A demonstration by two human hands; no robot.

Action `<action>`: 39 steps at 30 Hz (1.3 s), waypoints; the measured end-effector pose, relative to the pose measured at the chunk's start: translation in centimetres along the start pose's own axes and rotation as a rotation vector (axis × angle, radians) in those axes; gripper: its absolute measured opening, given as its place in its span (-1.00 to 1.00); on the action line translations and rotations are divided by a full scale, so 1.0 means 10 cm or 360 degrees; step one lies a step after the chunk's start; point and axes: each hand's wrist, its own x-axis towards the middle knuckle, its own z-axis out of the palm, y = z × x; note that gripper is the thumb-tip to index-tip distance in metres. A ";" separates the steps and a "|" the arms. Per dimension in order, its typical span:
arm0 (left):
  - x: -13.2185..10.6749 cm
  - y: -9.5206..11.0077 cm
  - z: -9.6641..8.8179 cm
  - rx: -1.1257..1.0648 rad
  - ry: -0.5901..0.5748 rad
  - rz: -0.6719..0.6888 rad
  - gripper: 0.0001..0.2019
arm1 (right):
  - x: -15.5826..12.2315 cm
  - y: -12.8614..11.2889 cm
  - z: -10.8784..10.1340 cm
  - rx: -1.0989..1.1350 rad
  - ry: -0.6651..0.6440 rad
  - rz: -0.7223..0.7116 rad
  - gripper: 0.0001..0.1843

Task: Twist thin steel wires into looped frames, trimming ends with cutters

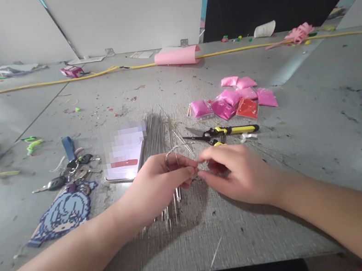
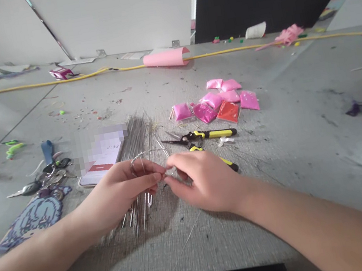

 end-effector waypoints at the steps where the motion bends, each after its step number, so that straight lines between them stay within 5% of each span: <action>1: 0.01 0.00 0.00 -0.0081 0.0020 -0.0024 -0.84 | 0.00 0.01 -0.01 -0.0030 0.0042 -0.0036 -0.84; 8: 0.00 0.02 0.01 -0.0551 -0.0008 -0.0223 -0.87 | 0.01 0.07 -0.10 -0.0186 0.0014 -0.0476 -0.83; 21: -0.09 0.12 0.01 -0.0891 -0.0289 -0.0298 -0.99 | -0.03 0.12 -0.16 -0.0243 -0.0070 -0.0653 -0.67; 28: -0.11 0.10 0.01 -0.0922 -0.0340 -0.0232 -0.98 | -0.05 0.04 -0.12 -0.0092 -0.0038 -0.0572 -0.65; 39: -0.08 0.07 0.02 -0.0454 -0.0182 0.0050 -0.95 | -0.04 -0.14 -0.13 0.0223 -0.0134 0.0009 -0.86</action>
